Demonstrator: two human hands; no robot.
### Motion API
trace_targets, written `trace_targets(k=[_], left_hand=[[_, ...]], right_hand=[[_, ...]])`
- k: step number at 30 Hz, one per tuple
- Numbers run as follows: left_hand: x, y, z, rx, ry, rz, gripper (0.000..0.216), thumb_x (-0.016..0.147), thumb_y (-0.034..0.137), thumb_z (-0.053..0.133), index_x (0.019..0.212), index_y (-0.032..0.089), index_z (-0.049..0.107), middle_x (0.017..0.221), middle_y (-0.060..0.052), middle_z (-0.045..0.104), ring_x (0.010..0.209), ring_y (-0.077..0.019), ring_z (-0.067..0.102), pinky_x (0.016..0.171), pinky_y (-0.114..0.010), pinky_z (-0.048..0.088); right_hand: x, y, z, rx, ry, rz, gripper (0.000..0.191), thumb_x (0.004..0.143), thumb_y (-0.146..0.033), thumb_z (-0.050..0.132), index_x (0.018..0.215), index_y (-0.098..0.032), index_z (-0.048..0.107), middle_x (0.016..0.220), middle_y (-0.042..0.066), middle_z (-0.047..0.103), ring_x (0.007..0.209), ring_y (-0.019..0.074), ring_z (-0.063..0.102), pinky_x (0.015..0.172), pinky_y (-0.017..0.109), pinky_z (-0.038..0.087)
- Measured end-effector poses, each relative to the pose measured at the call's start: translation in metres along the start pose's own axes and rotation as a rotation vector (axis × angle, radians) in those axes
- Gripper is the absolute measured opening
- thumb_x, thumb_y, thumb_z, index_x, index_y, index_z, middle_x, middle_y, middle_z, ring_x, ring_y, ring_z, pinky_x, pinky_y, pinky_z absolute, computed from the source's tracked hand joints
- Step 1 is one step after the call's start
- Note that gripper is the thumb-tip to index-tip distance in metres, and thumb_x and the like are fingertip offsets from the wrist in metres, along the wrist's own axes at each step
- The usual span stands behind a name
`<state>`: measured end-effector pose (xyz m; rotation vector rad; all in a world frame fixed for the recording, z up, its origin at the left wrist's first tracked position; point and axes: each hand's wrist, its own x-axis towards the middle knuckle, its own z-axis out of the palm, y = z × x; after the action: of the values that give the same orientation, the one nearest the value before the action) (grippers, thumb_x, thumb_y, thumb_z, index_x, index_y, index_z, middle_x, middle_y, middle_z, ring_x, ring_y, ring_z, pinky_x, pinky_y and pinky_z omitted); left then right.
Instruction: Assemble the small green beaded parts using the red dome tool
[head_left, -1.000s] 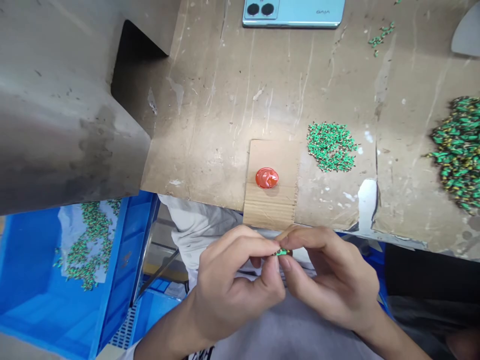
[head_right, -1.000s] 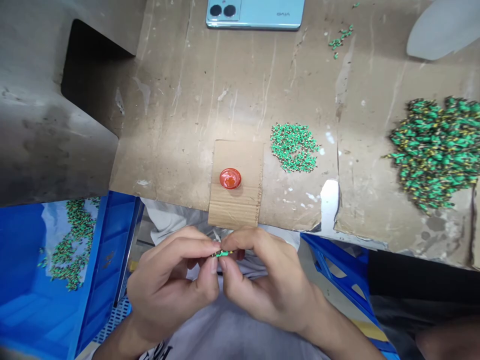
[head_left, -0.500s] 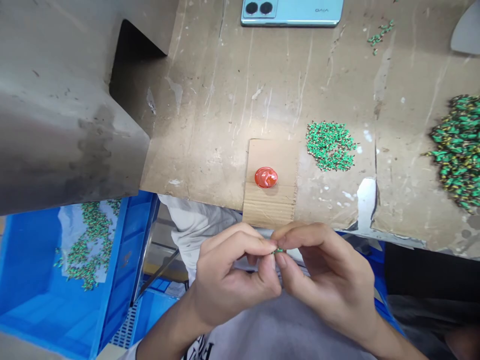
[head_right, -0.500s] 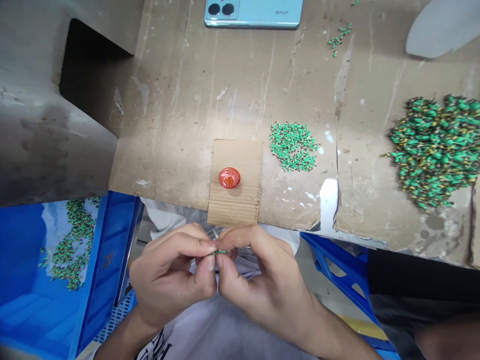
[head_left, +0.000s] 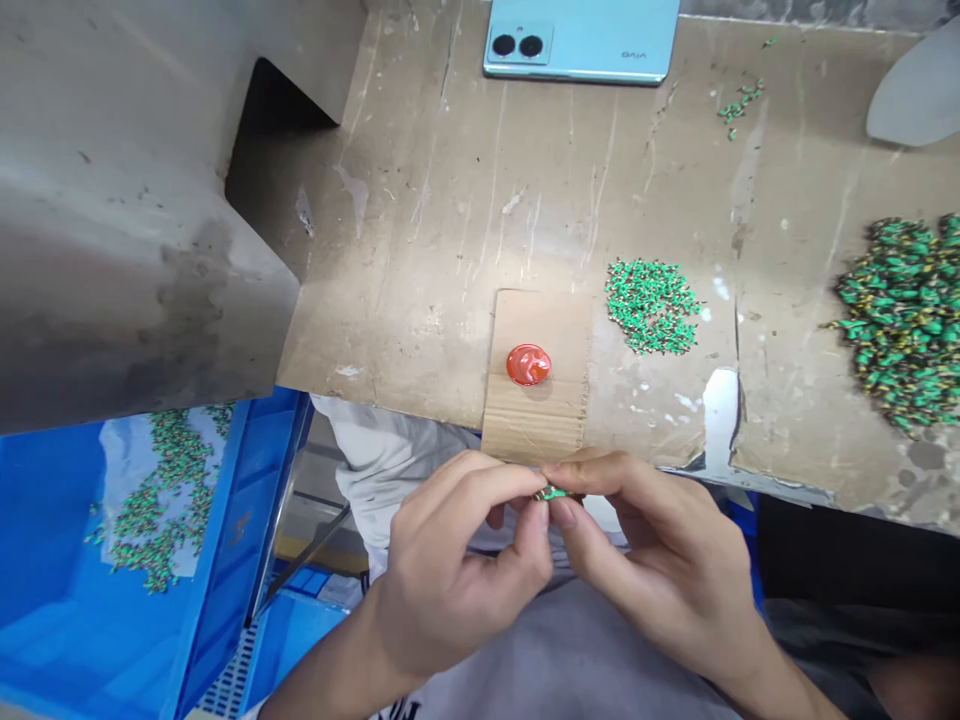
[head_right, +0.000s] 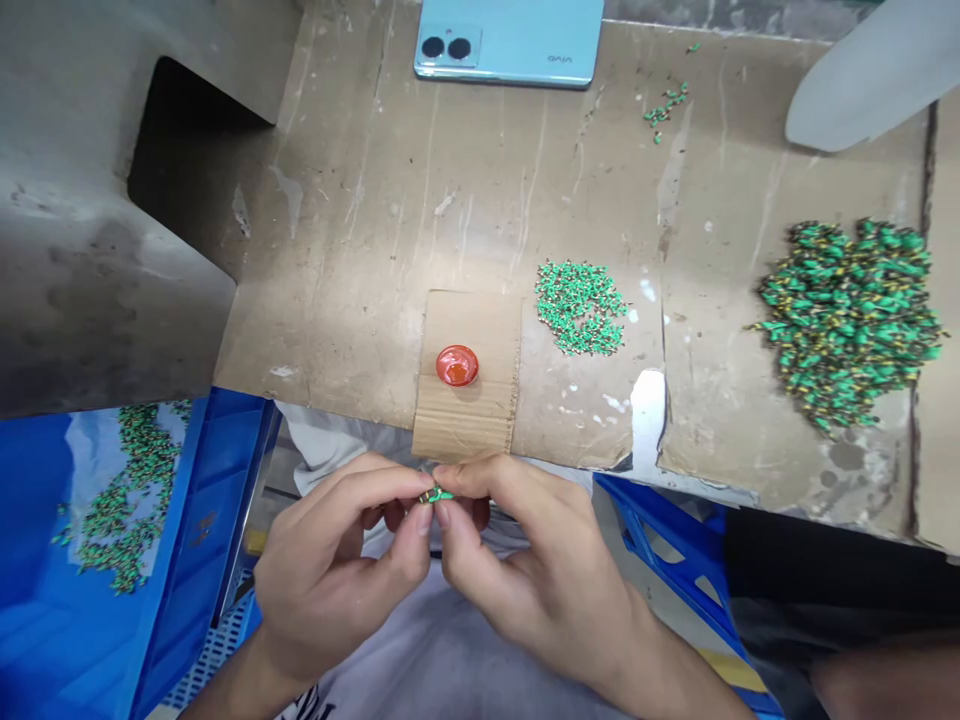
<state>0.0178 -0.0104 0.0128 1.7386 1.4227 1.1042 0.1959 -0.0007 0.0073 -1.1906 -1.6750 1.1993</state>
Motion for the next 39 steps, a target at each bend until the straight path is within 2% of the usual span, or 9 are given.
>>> trace_targets(k=[6,15,21,28,36,39], left_hand=[[-0.001,0.003,-0.001,0.008,-0.003,-0.026,0.02,0.086,0.001,0.065,0.095,0.018,0.071,0.075,0.001,0.075,0.058,-0.009,0.065,0.053,-0.018,0.055],[-0.003,0.004,0.005,-0.03,0.035,-0.068,0.021,0.085,0.001,0.066,0.092,0.02,0.071,0.073,0.001,0.074,0.056,-0.0094,0.063,0.049,-0.018,0.052],[-0.005,0.0,0.004,-0.099,0.016,-0.08,0.021,0.085,0.0,0.067,0.092,0.019,0.073,0.07,0.001,0.071,0.055,-0.009,0.062,0.049,-0.018,0.05],[-0.007,-0.003,0.005,-0.092,0.034,-0.109,0.019,0.085,0.001,0.069,0.089,0.02,0.072,0.067,0.003,0.067,0.054,-0.0096,0.06,0.049,-0.02,0.049],[-0.009,-0.013,0.01,-0.178,0.019,-0.191,0.019,0.085,0.003,0.068,0.083,0.022,0.065,0.069,0.002,0.069,0.058,-0.0129,0.068,0.053,-0.019,0.056],[-0.003,-0.013,0.014,-0.233,0.008,-0.179,0.02,0.085,0.003,0.068,0.079,0.022,0.065,0.065,0.003,0.07,0.053,-0.0117,0.068,0.05,-0.016,0.055]], right_hand=[[0.0,-0.001,0.003,-0.009,0.021,-0.011,0.02,0.094,-0.007,0.069,0.102,-0.025,0.068,0.078,-0.003,0.079,0.066,0.0154,0.078,0.06,0.022,0.065],[0.0,-0.004,0.008,0.018,0.051,0.028,0.018,0.093,-0.007,0.069,0.095,-0.025,0.067,0.075,-0.003,0.077,0.064,0.0143,0.076,0.06,0.021,0.063],[-0.002,0.002,0.01,0.101,0.062,0.057,0.02,0.091,-0.006,0.068,0.095,-0.026,0.066,0.076,-0.005,0.075,0.063,0.0119,0.073,0.062,0.019,0.061],[0.002,0.001,0.012,0.08,0.088,0.109,0.015,0.087,-0.009,0.07,0.09,-0.023,0.071,0.07,-0.003,0.074,0.056,0.0125,0.069,0.054,0.02,0.057],[0.003,0.01,0.023,0.171,0.103,0.181,0.009,0.085,-0.013,0.067,0.085,-0.022,0.068,0.066,-0.002,0.07,0.053,0.012,0.063,0.052,0.02,0.054],[0.001,0.014,0.023,0.186,0.145,0.146,0.008,0.085,-0.014,0.068,0.087,-0.021,0.068,0.066,-0.002,0.069,0.054,0.0115,0.064,0.053,0.019,0.054]])
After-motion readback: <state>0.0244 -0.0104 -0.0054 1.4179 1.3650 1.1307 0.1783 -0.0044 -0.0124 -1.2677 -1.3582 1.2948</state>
